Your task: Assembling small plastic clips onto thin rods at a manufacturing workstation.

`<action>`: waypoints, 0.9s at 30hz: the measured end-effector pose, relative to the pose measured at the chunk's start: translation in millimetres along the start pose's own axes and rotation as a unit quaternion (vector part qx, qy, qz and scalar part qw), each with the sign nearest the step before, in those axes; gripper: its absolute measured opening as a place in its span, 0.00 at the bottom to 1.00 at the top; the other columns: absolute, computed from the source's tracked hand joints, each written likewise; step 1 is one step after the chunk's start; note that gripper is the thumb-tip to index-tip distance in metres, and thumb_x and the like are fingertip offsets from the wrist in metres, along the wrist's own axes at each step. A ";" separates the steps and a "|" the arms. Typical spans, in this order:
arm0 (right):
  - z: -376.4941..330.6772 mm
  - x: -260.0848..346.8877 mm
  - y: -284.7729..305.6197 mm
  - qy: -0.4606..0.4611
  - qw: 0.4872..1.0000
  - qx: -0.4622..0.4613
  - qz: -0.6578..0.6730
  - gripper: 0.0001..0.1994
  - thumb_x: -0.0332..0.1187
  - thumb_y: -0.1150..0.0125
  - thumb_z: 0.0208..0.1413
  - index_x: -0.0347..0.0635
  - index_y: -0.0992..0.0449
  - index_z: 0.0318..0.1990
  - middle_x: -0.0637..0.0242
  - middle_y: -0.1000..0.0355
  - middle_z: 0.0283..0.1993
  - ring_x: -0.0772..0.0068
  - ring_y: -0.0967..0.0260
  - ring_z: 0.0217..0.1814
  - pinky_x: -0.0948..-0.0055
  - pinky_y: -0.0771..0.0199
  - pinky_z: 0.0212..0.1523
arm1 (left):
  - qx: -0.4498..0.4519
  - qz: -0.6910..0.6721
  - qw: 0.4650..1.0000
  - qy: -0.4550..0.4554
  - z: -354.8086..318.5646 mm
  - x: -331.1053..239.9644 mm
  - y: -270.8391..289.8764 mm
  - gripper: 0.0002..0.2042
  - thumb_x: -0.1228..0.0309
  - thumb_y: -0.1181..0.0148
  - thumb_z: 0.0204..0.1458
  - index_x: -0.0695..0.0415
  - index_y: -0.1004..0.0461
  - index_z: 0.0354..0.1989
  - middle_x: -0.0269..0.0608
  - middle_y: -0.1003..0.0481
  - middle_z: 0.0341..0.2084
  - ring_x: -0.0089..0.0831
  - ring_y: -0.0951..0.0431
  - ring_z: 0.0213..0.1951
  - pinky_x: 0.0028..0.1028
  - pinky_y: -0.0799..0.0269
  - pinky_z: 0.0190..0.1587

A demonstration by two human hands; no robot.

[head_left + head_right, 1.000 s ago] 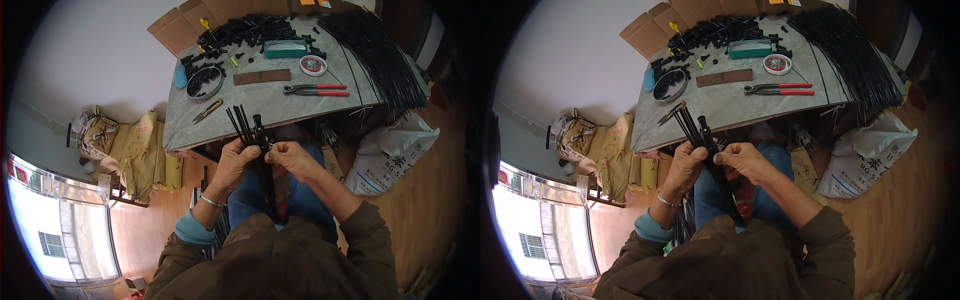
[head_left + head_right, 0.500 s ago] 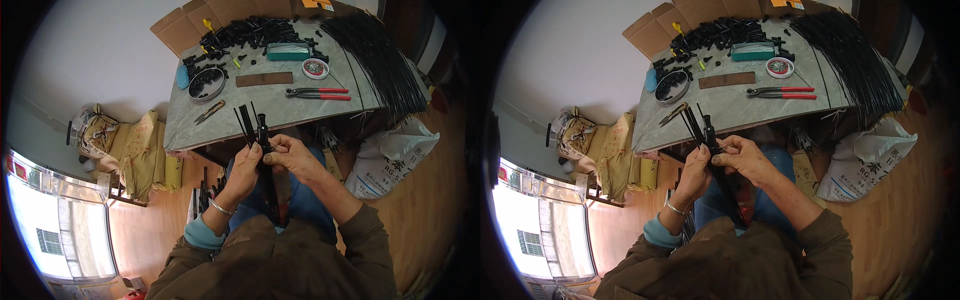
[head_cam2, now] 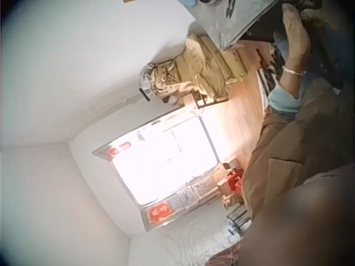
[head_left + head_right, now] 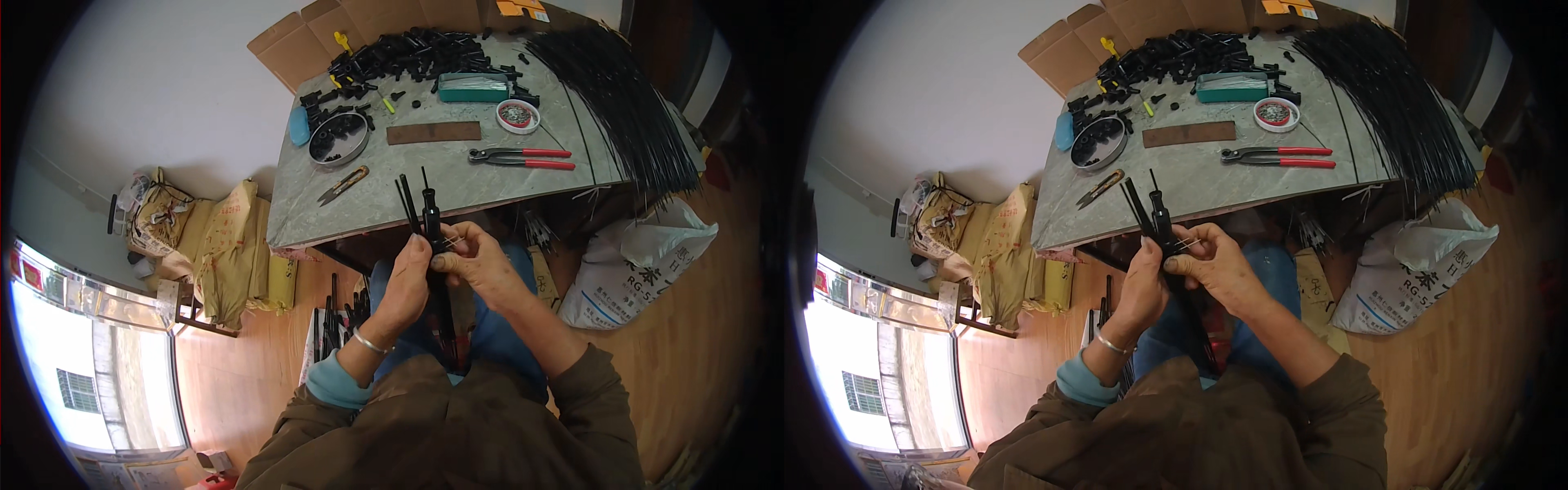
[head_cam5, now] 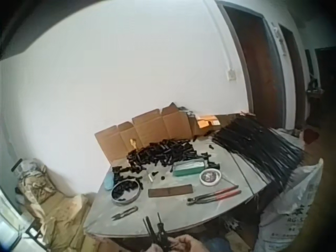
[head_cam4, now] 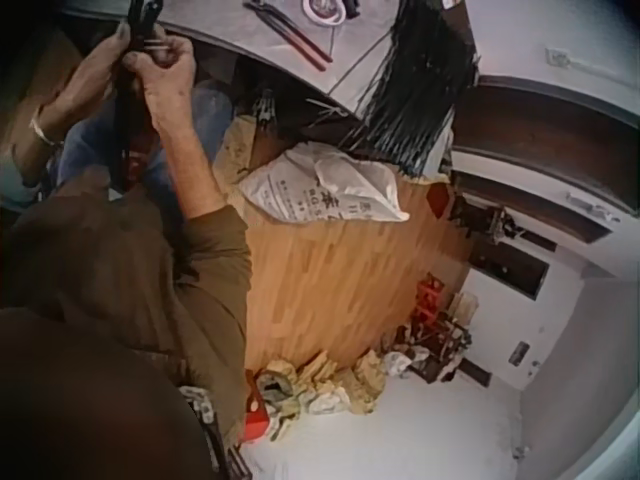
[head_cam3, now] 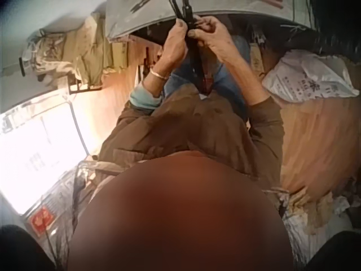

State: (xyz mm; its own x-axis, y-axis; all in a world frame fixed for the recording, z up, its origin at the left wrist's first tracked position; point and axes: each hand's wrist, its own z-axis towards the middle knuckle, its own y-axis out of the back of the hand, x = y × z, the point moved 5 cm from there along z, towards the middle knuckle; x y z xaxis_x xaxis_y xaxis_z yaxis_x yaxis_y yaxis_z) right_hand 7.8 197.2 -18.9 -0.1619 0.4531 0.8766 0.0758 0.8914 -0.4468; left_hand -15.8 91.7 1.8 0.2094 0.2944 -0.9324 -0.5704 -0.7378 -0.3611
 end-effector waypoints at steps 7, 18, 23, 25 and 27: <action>-5.6 -11.8 1.9 0.173 0.956 -0.149 -0.186 0.11 0.28 0.33 0.51 0.37 0.29 0.38 0.73 0.32 0.31 0.85 0.35 0.33 0.83 0.31 0.36 | -0.096 0.160 0.981 -0.058 6.5 -1.7 25.5 0.26 0.47 0.63 0.64 0.61 0.31 0.43 0.34 0.30 0.32 0.21 0.32 0.36 0.21 0.35 0.42; -5.6 -1.5 -2.4 0.064 0.981 -0.079 -0.165 0.10 0.34 0.35 0.55 0.37 0.24 0.28 0.75 0.31 0.23 0.85 0.36 0.23 0.84 0.35 0.28 | -0.056 0.192 0.979 -0.031 4.3 -11.4 23.4 0.27 0.47 0.63 0.63 0.62 0.29 0.43 0.33 0.29 0.32 0.20 0.31 0.36 0.21 0.35 0.42; -1.7 -9.3 6.5 0.008 0.996 -0.020 -0.087 0.12 0.37 0.35 0.55 0.37 0.25 0.28 0.71 0.28 0.23 0.81 0.30 0.24 0.81 0.29 0.26 | -0.004 0.176 0.984 0.006 0.8 -16.3 17.5 0.28 0.46 0.63 0.63 0.62 0.30 0.42 0.34 0.28 0.31 0.20 0.30 0.35 0.21 0.34 0.41; -3.8 -8.8 4.5 -0.034 0.998 -0.003 -0.054 0.13 0.39 0.35 0.54 0.37 0.25 0.29 0.67 0.27 0.23 0.77 0.28 0.23 0.78 0.25 0.24 | 0.008 0.179 0.984 0.006 1.3 -14.5 19.6 0.28 0.46 0.63 0.63 0.62 0.30 0.42 0.34 0.28 0.31 0.20 0.30 0.35 0.21 0.33 0.41; -4.0 -10.8 5.3 -0.033 0.998 -0.004 -0.055 0.13 0.39 0.35 0.54 0.37 0.26 0.29 0.66 0.27 0.23 0.76 0.28 0.22 0.77 0.24 0.23 | 0.021 0.181 0.983 0.006 -0.3 -16.5 18.5 0.28 0.46 0.63 0.63 0.62 0.30 0.42 0.34 0.28 0.31 0.20 0.30 0.35 0.21 0.33 0.41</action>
State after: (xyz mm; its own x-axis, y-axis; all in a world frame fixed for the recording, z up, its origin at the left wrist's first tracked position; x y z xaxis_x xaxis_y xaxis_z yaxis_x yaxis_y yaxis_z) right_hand 13.9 197.1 -30.0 -0.2339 0.3516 0.9064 0.0625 0.9358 -0.3469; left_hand -29.5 73.0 10.6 -0.0048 0.0093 -0.9999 -0.6414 -0.7672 -0.0040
